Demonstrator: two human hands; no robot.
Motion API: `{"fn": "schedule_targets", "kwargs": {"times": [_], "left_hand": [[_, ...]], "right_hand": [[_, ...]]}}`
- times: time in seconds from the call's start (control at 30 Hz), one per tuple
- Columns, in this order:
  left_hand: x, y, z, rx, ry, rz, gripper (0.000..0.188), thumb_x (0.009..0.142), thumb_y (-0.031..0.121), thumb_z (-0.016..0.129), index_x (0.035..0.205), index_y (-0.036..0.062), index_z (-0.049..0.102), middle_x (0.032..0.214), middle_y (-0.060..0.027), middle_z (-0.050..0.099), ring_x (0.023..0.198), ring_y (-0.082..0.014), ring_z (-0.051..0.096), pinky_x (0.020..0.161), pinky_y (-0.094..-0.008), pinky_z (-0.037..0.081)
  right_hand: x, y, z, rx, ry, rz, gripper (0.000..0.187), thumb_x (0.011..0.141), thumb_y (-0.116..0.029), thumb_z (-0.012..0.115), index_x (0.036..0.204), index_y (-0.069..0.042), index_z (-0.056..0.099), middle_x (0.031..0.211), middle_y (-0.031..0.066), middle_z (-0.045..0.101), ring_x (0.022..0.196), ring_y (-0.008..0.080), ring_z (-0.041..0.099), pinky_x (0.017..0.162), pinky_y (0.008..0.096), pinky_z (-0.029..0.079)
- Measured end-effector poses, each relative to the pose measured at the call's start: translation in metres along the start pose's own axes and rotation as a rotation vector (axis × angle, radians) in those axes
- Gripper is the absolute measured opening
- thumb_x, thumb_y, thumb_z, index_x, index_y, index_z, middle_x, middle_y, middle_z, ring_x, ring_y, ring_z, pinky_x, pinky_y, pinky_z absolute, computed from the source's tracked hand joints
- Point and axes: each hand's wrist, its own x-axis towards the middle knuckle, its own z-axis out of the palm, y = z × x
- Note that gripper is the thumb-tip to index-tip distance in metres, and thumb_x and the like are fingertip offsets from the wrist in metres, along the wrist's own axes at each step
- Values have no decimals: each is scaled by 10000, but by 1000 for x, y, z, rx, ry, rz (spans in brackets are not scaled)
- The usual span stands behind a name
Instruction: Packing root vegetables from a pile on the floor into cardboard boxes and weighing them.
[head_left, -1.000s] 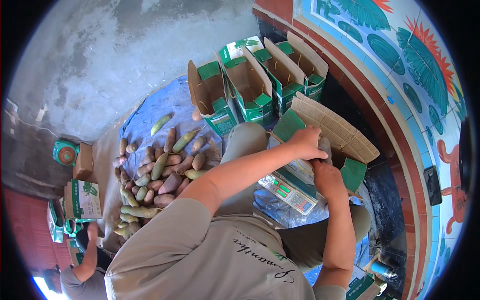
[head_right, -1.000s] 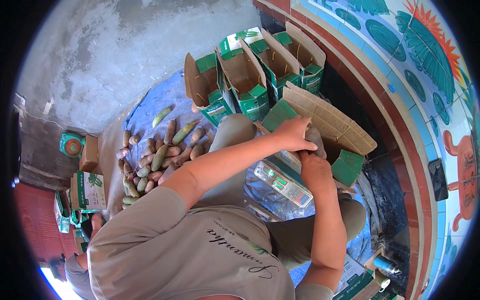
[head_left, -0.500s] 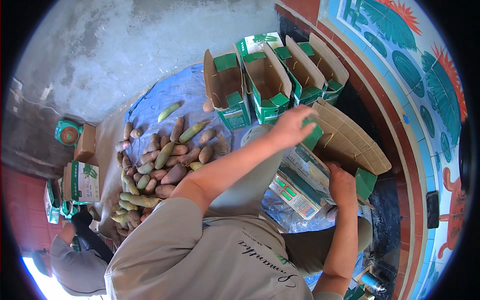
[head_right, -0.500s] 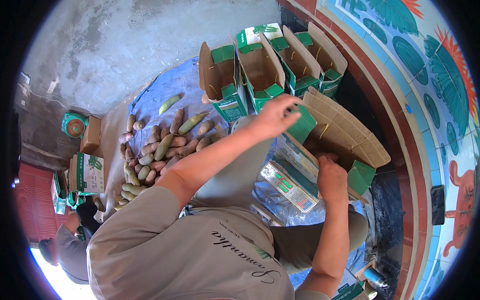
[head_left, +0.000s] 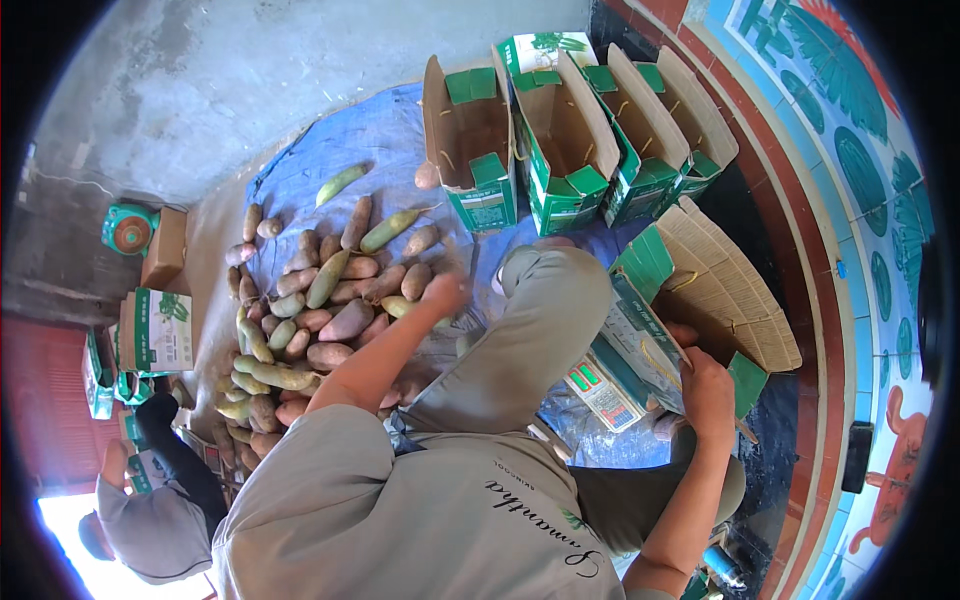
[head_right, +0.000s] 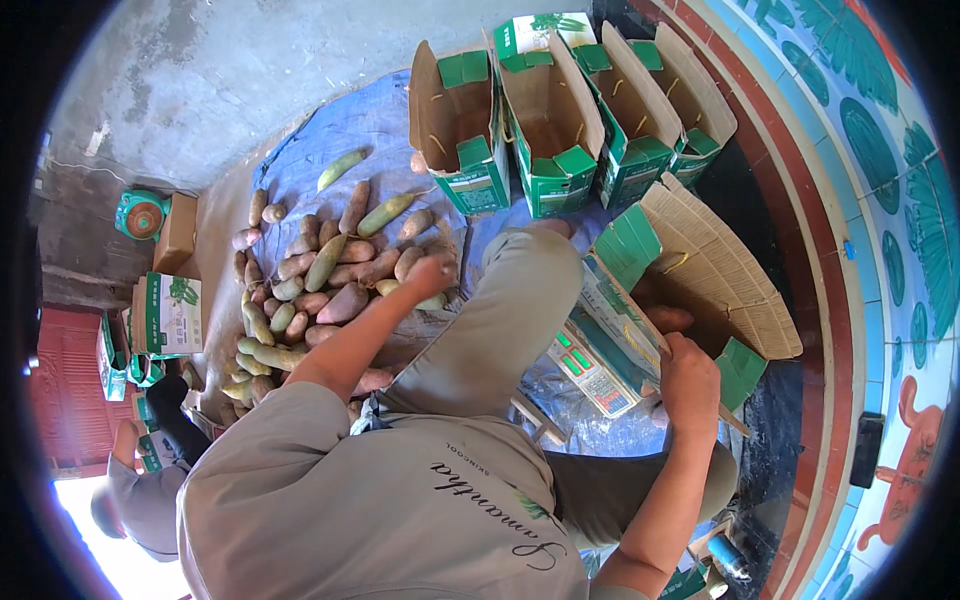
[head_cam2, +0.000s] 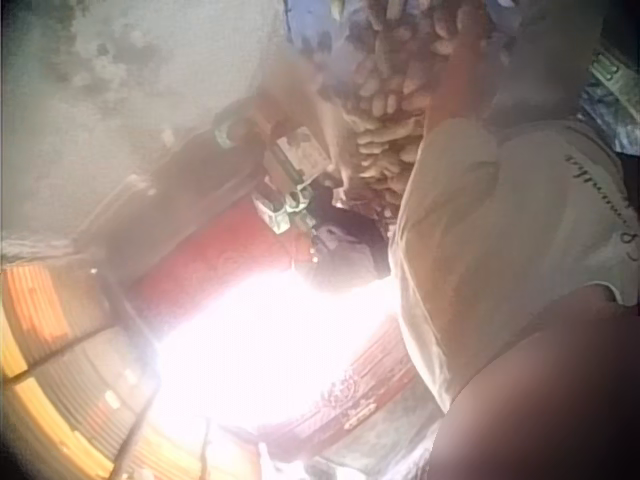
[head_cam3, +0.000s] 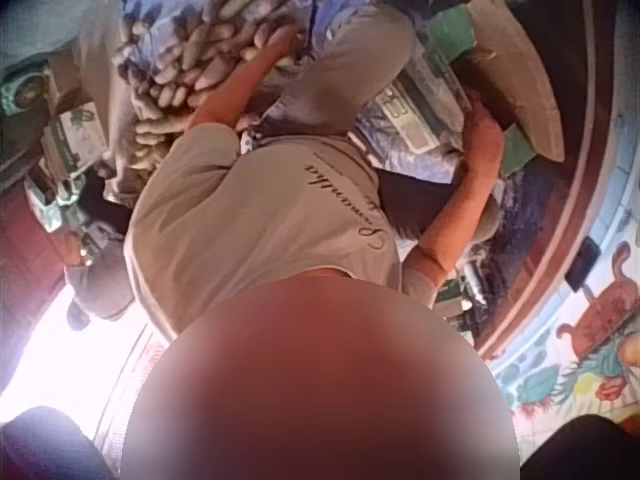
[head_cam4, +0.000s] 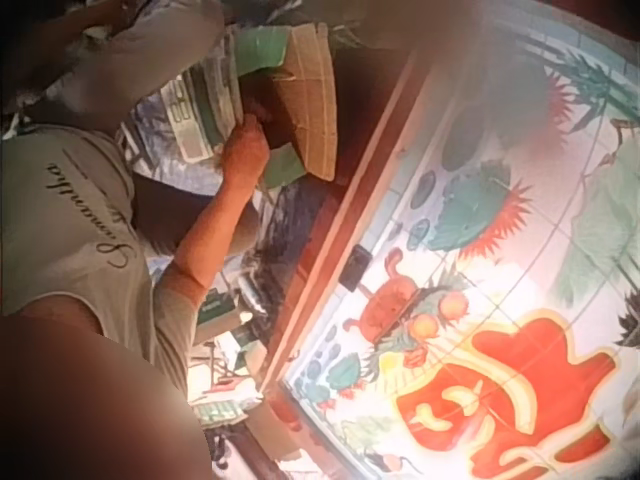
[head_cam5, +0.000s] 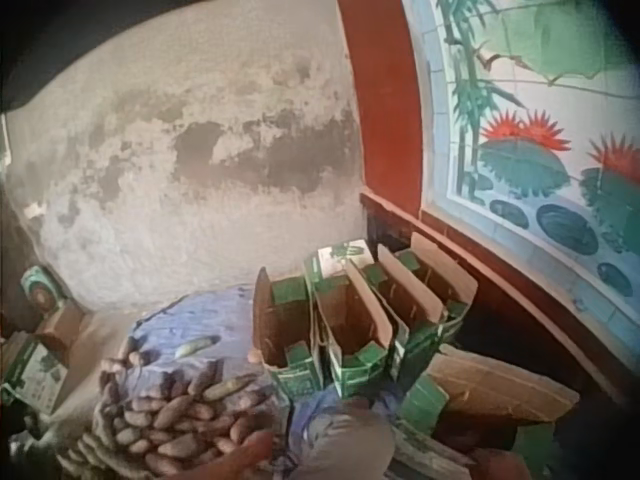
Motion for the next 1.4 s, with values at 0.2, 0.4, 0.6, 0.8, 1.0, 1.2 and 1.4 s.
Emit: {"fn": "schedule_targets", "kwargs": {"times": [0.2, 0.4, 0.6, 0.8, 1.0, 1.2, 1.4], "left_hand": [[-38, -23, 88, 252, -496, 149, 415, 773, 233, 561, 1186, 193, 566, 1206, -145, 555, 1083, -299, 556, 855, -411, 491], [-51, -20, 126, 496, -335, 556, 357, 817, 249, 525, 1162, 170, 571, 1219, -112, 480, 1056, -287, 530, 803, -448, 493], [-52, -39, 171, 641, -634, 580, 297, 819, 262, 531, 1078, 148, 622, 1124, -102, 549, 1027, -278, 542, 803, -476, 475], [-63, -27, 151, 676, -707, 541, 310, 800, 238, 569, 1091, 139, 608, 1031, -88, 581, 1030, -277, 537, 867, -546, 409], [-70, -51, 135, 734, -404, 289, 296, 806, 206, 574, 1088, 121, 601, 1106, -98, 542, 1112, -293, 496, 888, -562, 395], [-55, -57, 132, 561, -501, -6, 273, 830, 172, 557, 1095, 121, 601, 1083, -107, 530, 1080, -286, 525, 815, -447, 466], [-60, -49, 118, 825, -608, 131, 302, 836, 162, 549, 1134, 133, 590, 1075, -115, 558, 967, -275, 600, 782, -400, 481]], "right_hand": [[4, -3, -3, 70, -35, 56, 90, 806, -79, 562, 885, -43, 587, 832, 169, 609, 799, 363, 586, 684, 445, 450], [8, -7, -4, 91, -14, 109, 104, 800, -48, 560, 900, -45, 592, 851, 164, 603, 794, 370, 576, 675, 431, 447], [12, -11, -3, 114, -4, 134, 125, 826, -39, 558, 943, -28, 602, 837, 204, 606, 801, 396, 584, 677, 412, 460], [13, -6, -2, 132, -7, 168, 161, 823, -12, 552, 979, -17, 594, 863, 200, 610, 818, 385, 597, 701, 389, 468], [17, -9, -3, 127, -17, 173, 221, 768, 9, 587, 983, -42, 593, 924, 179, 618, 838, 378, 598, 711, 413, 473], [20, -8, 0, 138, 16, 172, 190, 794, -6, 586, 981, -42, 596, 907, 181, 620, 837, 376, 600, 711, 404, 473], [21, -3, 2, 130, 0, 198, 176, 812, -29, 579, 988, -36, 600, 905, 181, 621, 833, 375, 603, 711, 403, 472]]}}
